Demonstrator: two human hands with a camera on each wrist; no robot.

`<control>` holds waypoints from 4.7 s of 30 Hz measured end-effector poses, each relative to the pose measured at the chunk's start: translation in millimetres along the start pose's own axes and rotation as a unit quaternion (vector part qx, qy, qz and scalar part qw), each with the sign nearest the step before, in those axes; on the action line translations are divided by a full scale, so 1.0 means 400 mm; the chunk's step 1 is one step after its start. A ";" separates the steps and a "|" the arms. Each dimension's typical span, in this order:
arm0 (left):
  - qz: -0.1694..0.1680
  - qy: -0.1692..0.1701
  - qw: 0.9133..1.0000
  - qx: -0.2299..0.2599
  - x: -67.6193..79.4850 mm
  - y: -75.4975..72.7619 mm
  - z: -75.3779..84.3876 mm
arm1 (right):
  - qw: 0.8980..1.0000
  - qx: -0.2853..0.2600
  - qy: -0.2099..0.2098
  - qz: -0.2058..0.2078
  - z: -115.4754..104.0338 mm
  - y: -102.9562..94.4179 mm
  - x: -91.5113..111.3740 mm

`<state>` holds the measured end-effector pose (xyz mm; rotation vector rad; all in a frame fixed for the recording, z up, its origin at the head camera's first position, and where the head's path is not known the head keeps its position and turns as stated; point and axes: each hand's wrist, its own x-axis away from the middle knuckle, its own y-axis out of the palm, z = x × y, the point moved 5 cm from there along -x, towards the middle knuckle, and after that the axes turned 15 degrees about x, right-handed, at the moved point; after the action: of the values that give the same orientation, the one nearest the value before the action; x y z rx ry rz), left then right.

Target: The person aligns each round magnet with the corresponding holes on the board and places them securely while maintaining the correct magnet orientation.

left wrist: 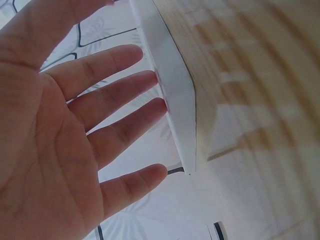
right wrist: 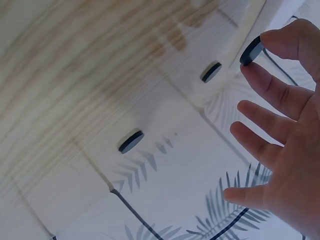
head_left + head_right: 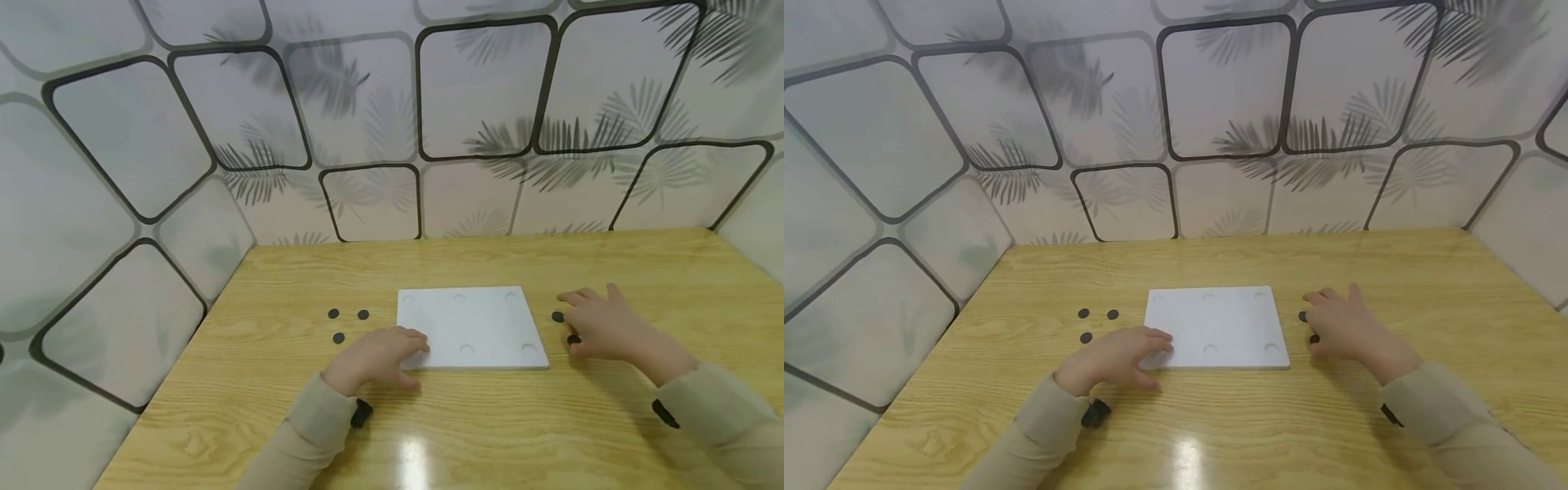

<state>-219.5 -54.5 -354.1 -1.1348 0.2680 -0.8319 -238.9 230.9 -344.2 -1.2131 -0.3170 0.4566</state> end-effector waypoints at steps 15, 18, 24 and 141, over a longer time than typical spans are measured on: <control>0.001 0.000 1.000 -0.003 -0.006 -0.001 0.001 | 1.000 -0.007 -0.020 0.022 -0.052 -0.054 -0.041; 0.003 0.000 1.000 -0.001 -0.004 0.000 0.001 | 0.999 -0.014 -0.024 0.019 -0.066 -0.060 -0.050; 0.007 -0.001 1.000 -0.001 0.002 0.005 0.002 | 0.999 -0.021 -0.040 0.026 -0.098 -0.065 -0.061; -0.005 -0.010 1.000 -0.014 -0.003 0.001 -0.003 | 1.000 -0.016 0.020 0.007 0.030 -0.006 0.019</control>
<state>-220.7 -54.3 -355.2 -1.1708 0.2572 -0.8279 -237.7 243.9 -338.3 -1.2541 -0.2822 0.4390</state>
